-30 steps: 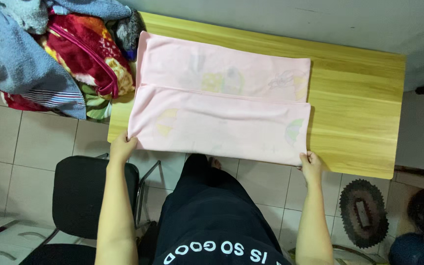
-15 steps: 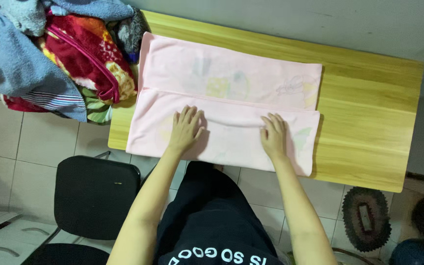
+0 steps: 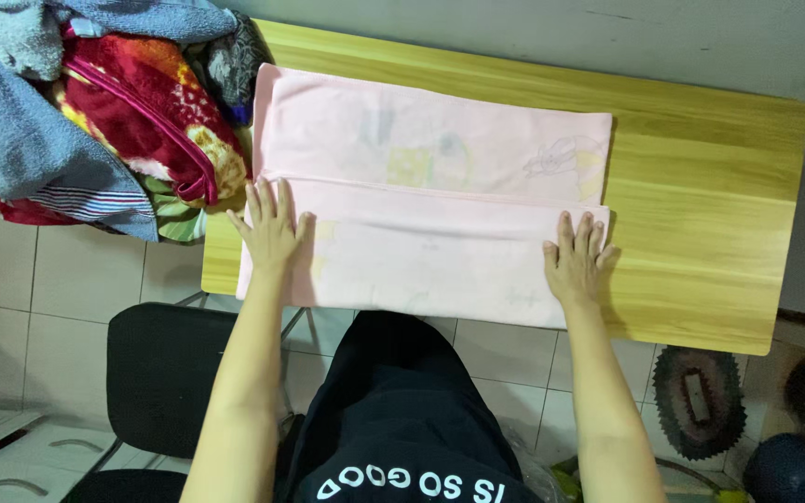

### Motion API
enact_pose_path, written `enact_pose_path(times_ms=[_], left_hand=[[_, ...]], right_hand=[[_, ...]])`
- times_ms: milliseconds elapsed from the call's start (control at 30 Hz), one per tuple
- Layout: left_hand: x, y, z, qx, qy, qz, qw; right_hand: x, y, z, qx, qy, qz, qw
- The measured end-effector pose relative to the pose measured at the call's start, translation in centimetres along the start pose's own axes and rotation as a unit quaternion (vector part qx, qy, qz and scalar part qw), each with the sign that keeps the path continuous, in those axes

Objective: The person folds a pink towel, a grey towel, and a red patterned towel on a wooden table. Each towel is unfolded, smoothed, and folded into a neat rectangle before being placed on a nearby chair.

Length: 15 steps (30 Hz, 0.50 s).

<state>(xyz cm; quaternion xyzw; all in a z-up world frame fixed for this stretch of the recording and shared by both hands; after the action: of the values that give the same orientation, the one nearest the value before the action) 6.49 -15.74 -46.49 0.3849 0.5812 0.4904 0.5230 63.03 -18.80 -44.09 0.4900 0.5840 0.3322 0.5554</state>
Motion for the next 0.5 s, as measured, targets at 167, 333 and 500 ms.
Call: enact_pose_path(times_ms=[167,333,500], left_hand=[[-6.9,1.0,4.1,0.012,-0.238,-0.042,0.97],[-12.4,2.6,5.1,0.067,-0.292,-0.111,0.948],[-13.1,3.8,3.1,0.038,-0.248,-0.073,0.965]], right_hand=[[-5.0,-1.8,-1.5,0.012,0.076,0.013,0.997],[-10.6,-2.8,-3.5,0.041,0.144,0.035,0.988],[-13.1,-2.3,-2.2,0.021,0.156,0.03,0.987]])
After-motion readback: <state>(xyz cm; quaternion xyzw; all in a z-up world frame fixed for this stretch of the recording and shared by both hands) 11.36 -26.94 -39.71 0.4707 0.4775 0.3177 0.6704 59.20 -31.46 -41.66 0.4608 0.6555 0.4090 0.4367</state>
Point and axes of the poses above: each hand's wrist, its own x-axis towards the middle knuckle, its own y-axis out of the back of the hand, z = x × y, the point moved 7 cm from there along x, towards the middle knuckle, and after that the axes turned 4 degrees about x, right-handed, at the moved point
